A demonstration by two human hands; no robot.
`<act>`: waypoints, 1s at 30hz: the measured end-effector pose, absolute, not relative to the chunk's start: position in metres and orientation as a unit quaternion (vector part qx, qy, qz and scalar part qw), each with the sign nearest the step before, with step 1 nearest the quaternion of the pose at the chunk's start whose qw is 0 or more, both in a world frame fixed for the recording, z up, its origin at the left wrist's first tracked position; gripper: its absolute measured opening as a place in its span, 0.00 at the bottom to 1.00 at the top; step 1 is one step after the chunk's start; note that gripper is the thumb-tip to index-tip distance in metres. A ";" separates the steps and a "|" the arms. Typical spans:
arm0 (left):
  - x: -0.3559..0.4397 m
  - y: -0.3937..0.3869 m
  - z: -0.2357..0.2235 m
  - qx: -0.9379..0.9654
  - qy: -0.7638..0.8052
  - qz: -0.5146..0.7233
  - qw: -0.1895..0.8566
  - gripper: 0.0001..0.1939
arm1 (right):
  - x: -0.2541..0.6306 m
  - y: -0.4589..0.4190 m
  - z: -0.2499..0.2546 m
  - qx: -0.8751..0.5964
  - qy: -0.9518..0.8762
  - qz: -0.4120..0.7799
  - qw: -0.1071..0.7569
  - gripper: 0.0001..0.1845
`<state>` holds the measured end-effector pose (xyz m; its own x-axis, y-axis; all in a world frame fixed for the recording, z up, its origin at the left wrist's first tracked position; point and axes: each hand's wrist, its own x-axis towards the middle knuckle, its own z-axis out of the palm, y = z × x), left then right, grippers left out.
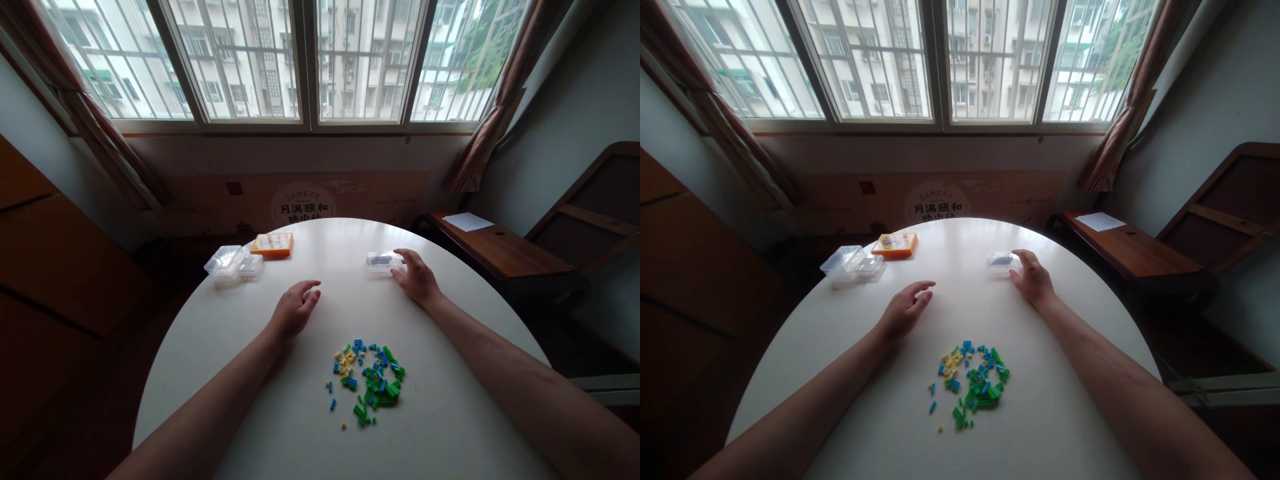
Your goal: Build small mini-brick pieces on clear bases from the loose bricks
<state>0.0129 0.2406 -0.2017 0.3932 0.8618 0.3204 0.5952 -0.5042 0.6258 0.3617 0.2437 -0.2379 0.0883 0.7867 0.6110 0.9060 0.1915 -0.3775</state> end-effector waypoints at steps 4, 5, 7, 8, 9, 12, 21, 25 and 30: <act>0.017 0.238 -0.205 0.836 0.446 0.283 0.151 0.17 | 0.361 0.243 -0.237 -0.622 -0.662 -0.097 0.407 0.30; 0.018 0.237 -0.206 0.841 0.447 0.274 0.134 0.18 | 0.361 0.243 -0.236 -0.620 -0.660 -0.104 0.412 0.30; 0.021 0.235 -0.207 0.849 0.452 0.255 0.100 0.17 | 0.359 0.241 -0.235 -0.622 -0.650 -0.117 0.420 0.30; 0.022 0.233 -0.206 0.852 0.455 0.244 0.083 0.16 | 0.358 0.239 -0.235 -0.624 -0.645 -0.123 0.423 0.30; 0.024 0.231 -0.206 0.856 0.456 0.233 0.065 0.14 | 0.357 0.237 -0.234 -0.627 -0.640 -0.128 0.425 0.30; 0.028 0.224 -0.202 0.867 0.457 0.200 0.016 0.09 | 0.349 0.228 -0.233 -0.630 -0.637 -0.133 0.423 0.30; 0.040 0.219 -0.193 0.875 0.463 0.126 -0.066 0.09 | 0.315 0.208 -0.234 -0.629 -0.621 -0.094 0.459 0.29; 0.046 0.224 -0.192 0.880 0.455 0.105 -0.089 0.11 | 0.302 0.198 -0.233 -0.609 -0.619 -0.066 0.492 0.29; 0.051 0.234 -0.190 0.893 0.430 0.080 -0.106 0.15 | 0.295 0.199 -0.230 -0.592 -0.590 -0.036 0.548 0.26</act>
